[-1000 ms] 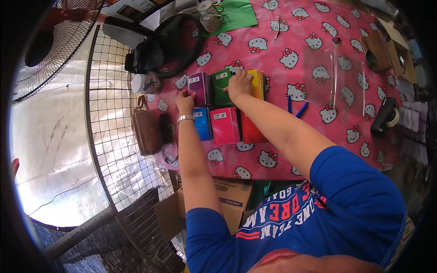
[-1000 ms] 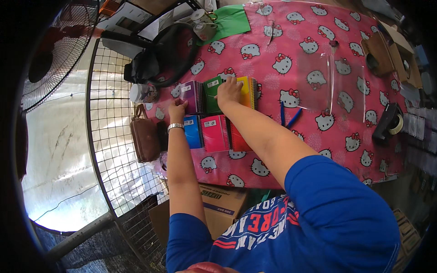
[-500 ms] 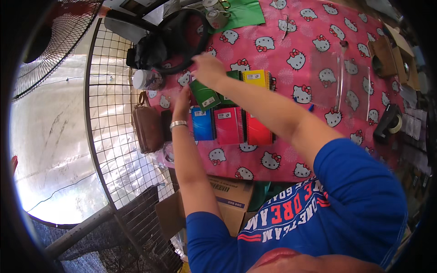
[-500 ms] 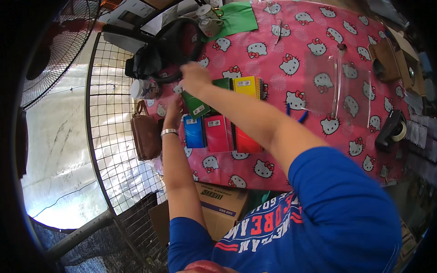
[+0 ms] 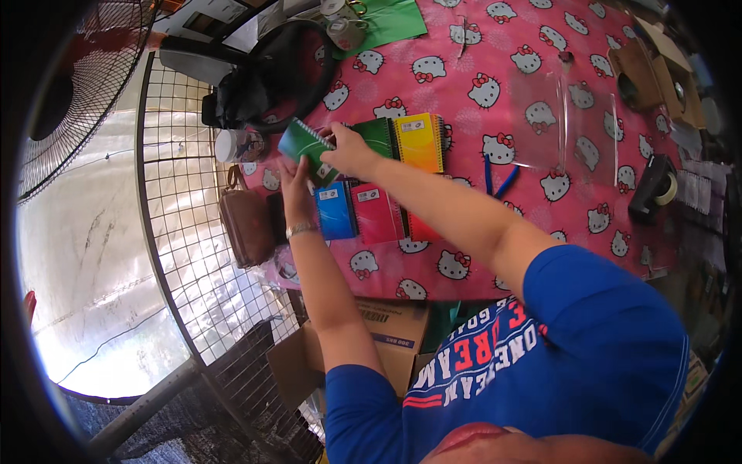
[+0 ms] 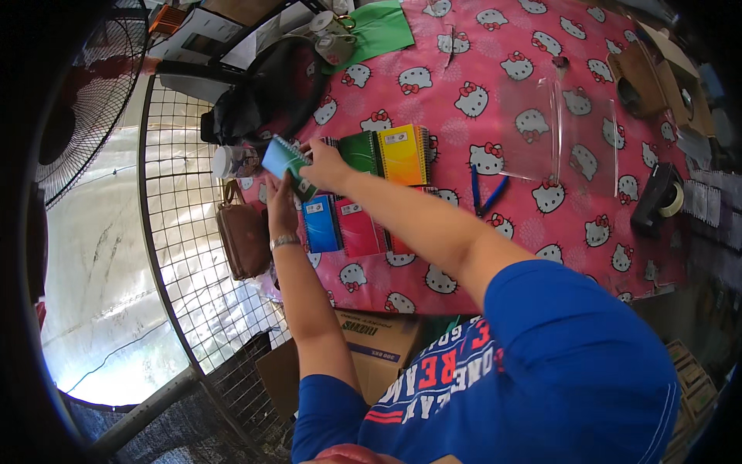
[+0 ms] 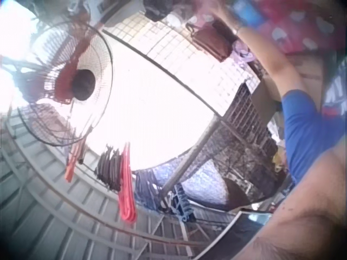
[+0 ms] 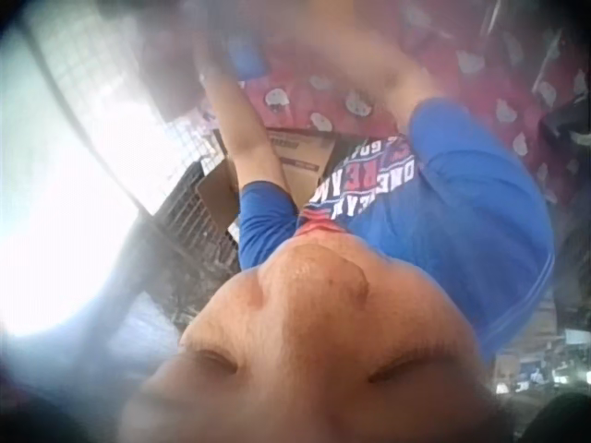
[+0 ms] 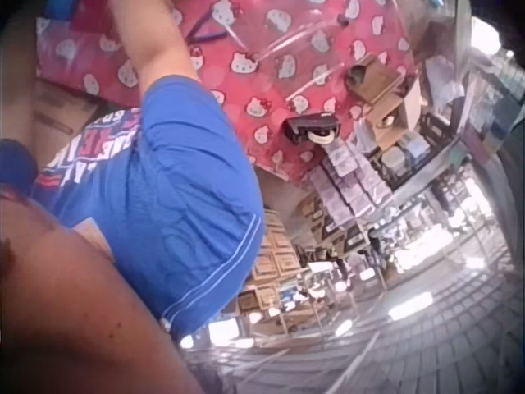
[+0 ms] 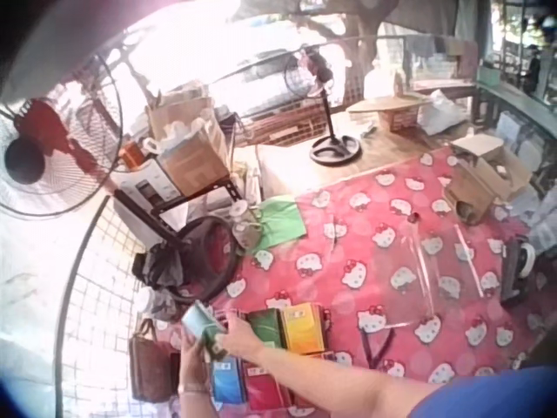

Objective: The person places stacks of small notebooks into clear plastic bags and seals them using tape.

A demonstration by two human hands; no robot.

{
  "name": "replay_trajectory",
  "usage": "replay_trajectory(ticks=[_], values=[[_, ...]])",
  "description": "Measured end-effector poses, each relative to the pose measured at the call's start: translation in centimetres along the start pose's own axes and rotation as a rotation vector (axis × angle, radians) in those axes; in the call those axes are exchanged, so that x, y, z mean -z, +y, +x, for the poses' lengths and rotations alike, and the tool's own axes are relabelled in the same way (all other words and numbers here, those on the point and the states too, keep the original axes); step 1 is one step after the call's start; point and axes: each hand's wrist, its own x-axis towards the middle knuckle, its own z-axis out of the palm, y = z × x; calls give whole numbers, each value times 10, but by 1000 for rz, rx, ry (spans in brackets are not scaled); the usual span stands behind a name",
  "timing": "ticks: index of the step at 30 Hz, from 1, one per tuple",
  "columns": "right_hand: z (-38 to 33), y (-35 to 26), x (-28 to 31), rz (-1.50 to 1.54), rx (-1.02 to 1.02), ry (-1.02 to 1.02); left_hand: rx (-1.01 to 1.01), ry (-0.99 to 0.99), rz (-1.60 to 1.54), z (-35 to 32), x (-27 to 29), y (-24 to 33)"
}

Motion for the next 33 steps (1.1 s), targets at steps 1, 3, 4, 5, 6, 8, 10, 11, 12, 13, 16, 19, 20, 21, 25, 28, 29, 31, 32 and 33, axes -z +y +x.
replay_trajectory(ticks=[1,3,4,5,6,8,10,11,12,13,16,19,20,21,25,28,29,31,32,33], values=[[-7,-12,15,133,65,-247,161,-107,-200,-15,8,13],[-14,-8,47,181,62,-493,96,-85,-324,-49,-10,19],[-17,-19,70,-185,61,-464,82,-33,-330,-70,-13,19],[-16,-13,99,-462,186,-307,69,5,-342,-86,-23,17],[-9,9,129,-884,151,-15,130,13,-424,-97,-30,6],[-10,34,164,-1264,-52,0,222,-25,-623,-130,-31,-20],[-7,50,179,-1148,156,79,343,19,-671,-157,-46,-33],[-12,47,176,-1021,378,138,370,55,-641,-168,-43,-45],[-14,42,172,-1018,379,126,354,33,-646,-180,-38,-56],[-20,17,158,-680,340,29,351,51,-649,-193,-37,-61],[-49,-33,127,-236,372,-113,217,227,-307,-217,-46,-70],[-117,-55,88,-376,298,-363,324,74,-877,-243,-70,-31],[-129,-37,84,-439,444,-199,301,53,-901,-248,-65,-39],[-137,-10,82,-499,580,-29,284,29,-926,-251,-61,-48],[-177,58,114,-579,-69,295,208,158,-571,-268,-45,-80],[-186,75,112,-596,-60,316,221,246,-588,-277,-37,-97],[-183,72,112,-595,-57,308,216,253,-588,-279,-37,-99],[-175,56,117,-499,-25,274,201,316,-485,-284,-34,-100],[-174,39,113,-378,-59,218,197,324,-487,-287,-32,-100],[-176,21,107,-377,-56,208,205,299,-608,-289,-28,-98]])
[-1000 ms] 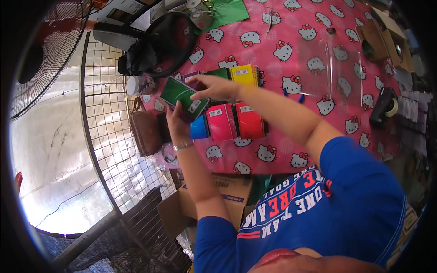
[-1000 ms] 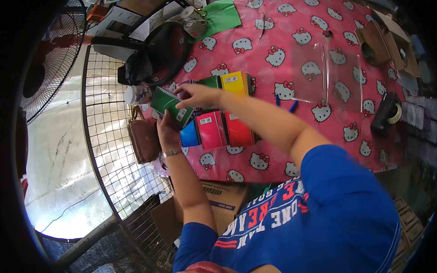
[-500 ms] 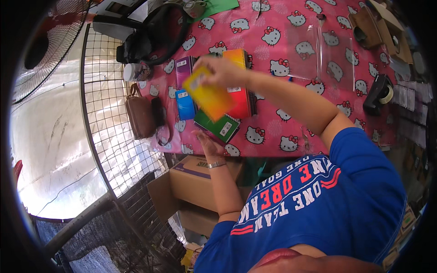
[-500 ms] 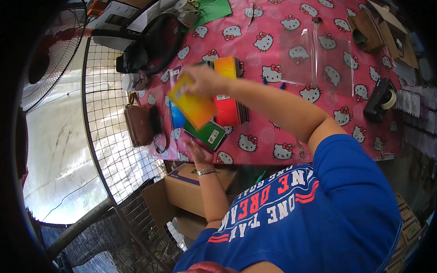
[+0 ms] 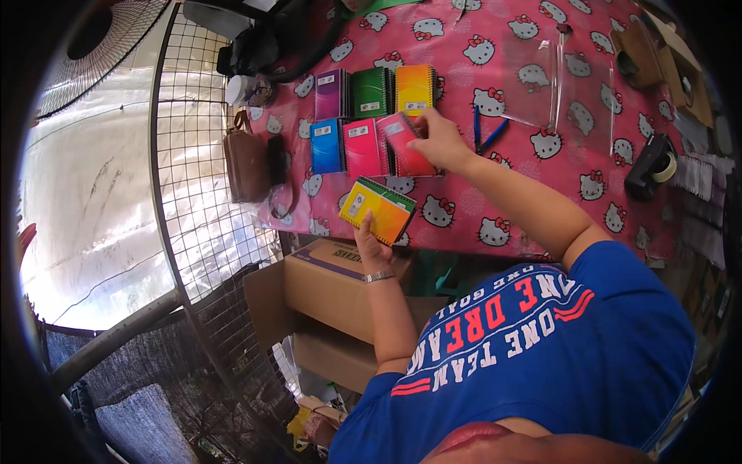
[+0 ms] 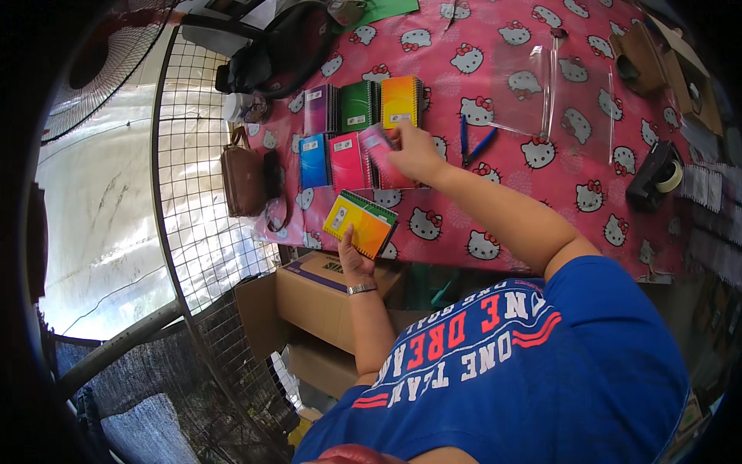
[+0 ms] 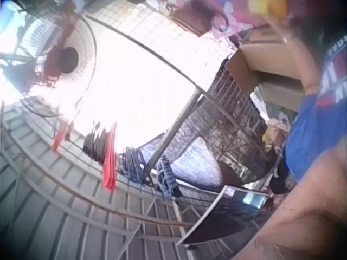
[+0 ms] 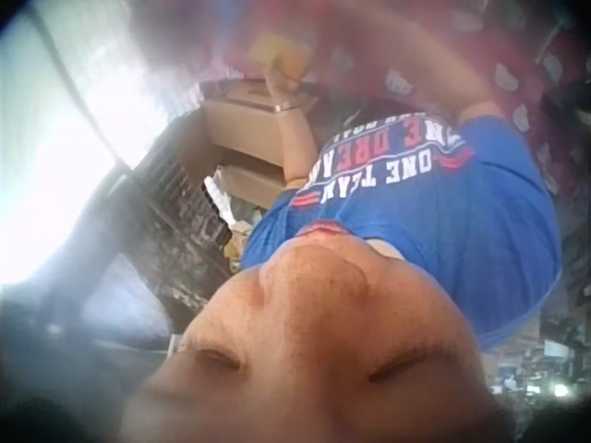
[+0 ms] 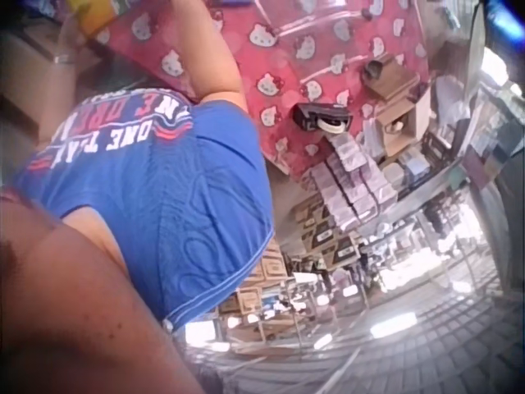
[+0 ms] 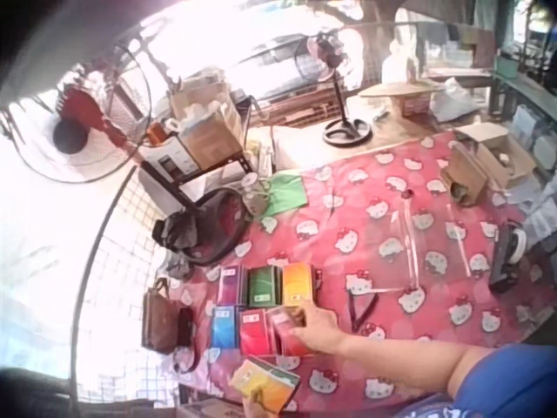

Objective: The person places stacks of small notebooks into clear plastic bags and seals them using tape.

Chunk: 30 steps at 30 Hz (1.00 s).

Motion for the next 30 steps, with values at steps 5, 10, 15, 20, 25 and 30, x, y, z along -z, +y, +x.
replay_trajectory(ticks=[5,10,15,20,25,30], values=[[-14,-53,-28,-125,215,-534,108,-166,-357,-13,-28,15],[39,-32,-75,-540,125,-134,-90,1,31,-2,-1,22],[40,-18,-85,-454,302,-56,-25,43,-232,-5,10,30],[16,-97,-74,70,467,-350,-72,175,-173,-2,20,38],[40,-112,-75,-196,377,-369,-82,190,-181,2,16,37],[70,-41,-96,61,-83,-282,-121,251,-129,-1,8,41]])
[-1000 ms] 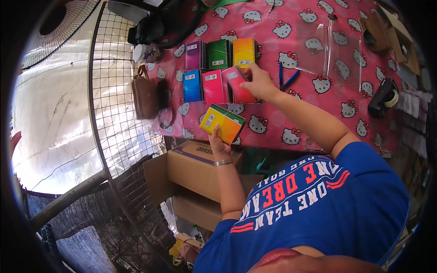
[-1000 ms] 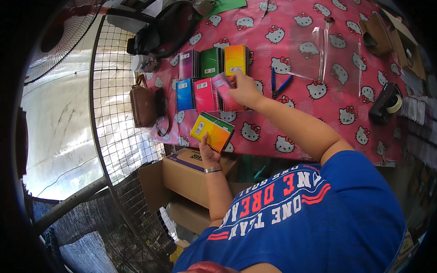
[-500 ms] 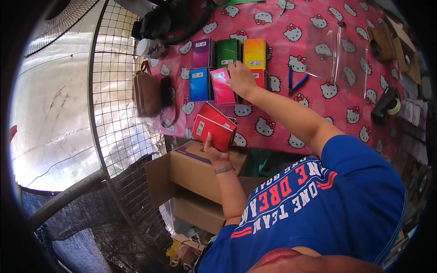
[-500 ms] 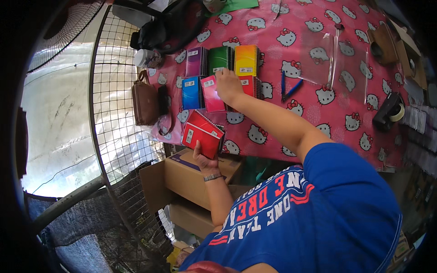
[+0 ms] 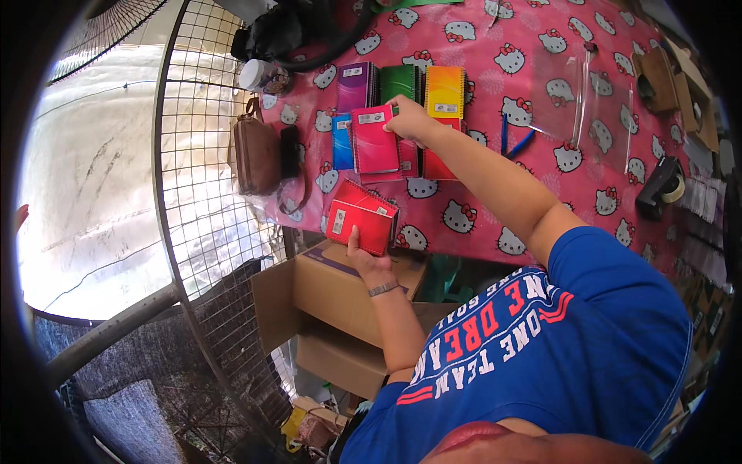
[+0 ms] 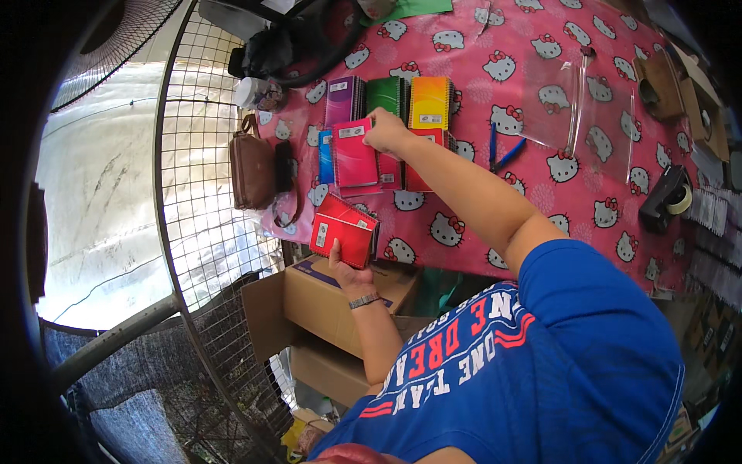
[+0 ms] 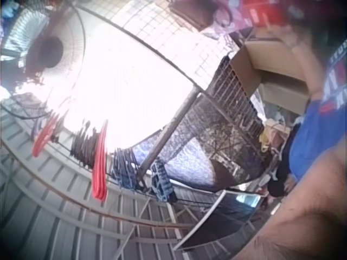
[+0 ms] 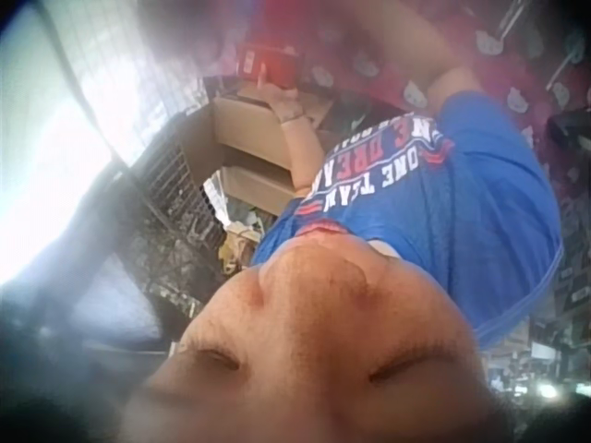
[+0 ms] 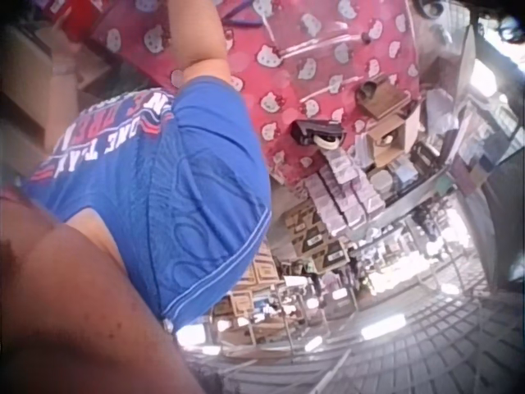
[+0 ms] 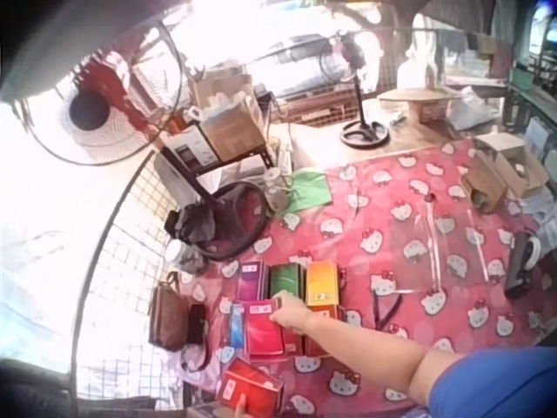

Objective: The person places stacks of small notebooks into clear plastic bags and seals them using tape.

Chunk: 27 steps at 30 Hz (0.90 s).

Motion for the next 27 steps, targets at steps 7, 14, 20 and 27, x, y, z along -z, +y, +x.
replay_trajectory(ticks=[7,14,20,27], values=[[9,29,-19,109,152,-32,3,23,-12,11,13,2],[-42,-60,-28,-143,481,-539,-5,-127,-89,-9,-3,12],[4,-8,-68,-507,266,127,63,-321,-275,-1,14,3],[-14,-1,-47,-365,162,52,-50,-231,-248,-21,25,26]])
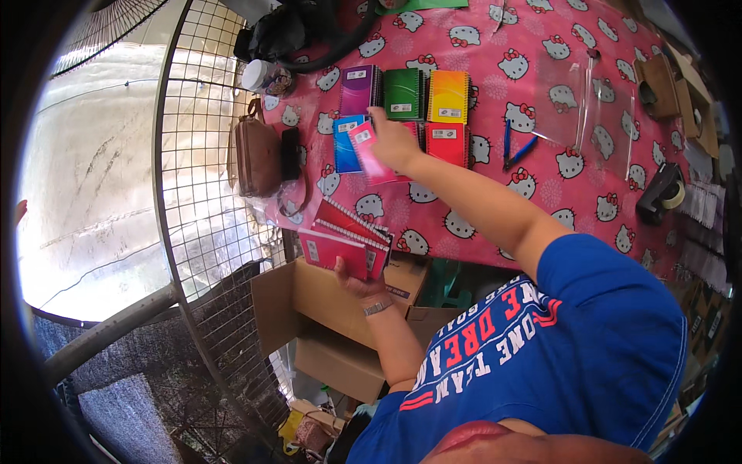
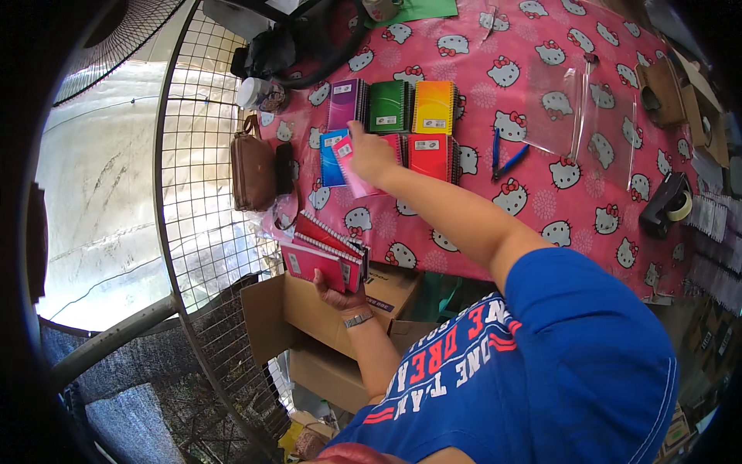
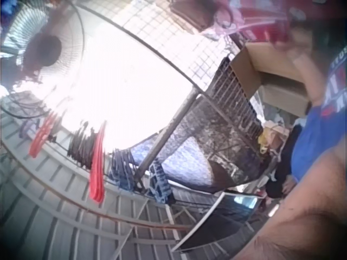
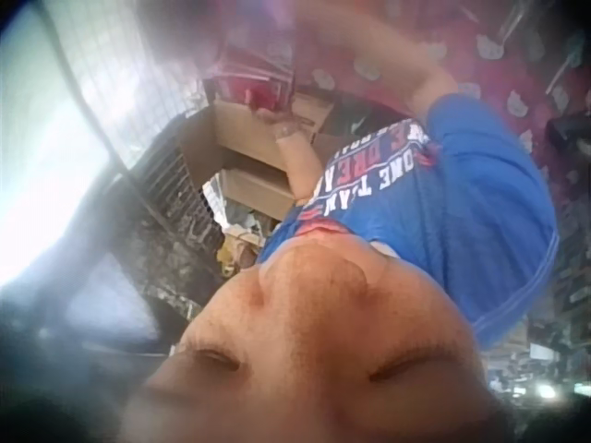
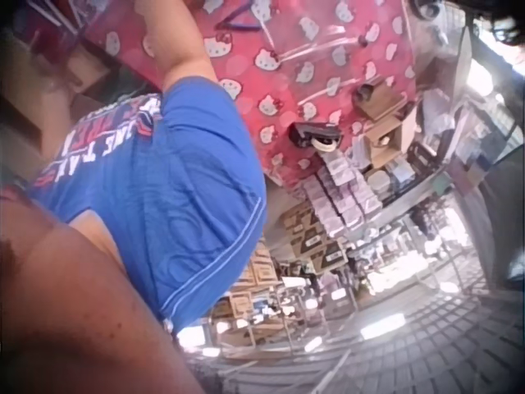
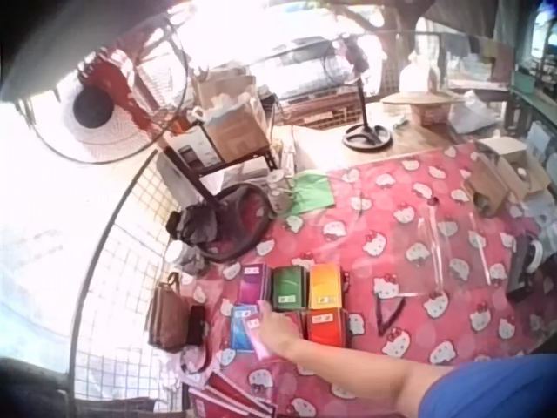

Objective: The person places stacks of small notebooks into clear plastic bags and seals them using tape.

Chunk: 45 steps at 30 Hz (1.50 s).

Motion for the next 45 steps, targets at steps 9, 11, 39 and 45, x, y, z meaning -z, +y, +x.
replay_trajectory(ticks=[9,11,39,45], values=[[24,-2,3,-407,21,194,17,-10,24,2,3,-2],[36,-10,-20,-418,-72,198,36,-26,37,3,0,-4],[-243,178,264,590,-498,80,878,-513,449,-82,-124,-273],[-292,255,267,319,283,250,382,-1203,1000,-83,-126,-321]])
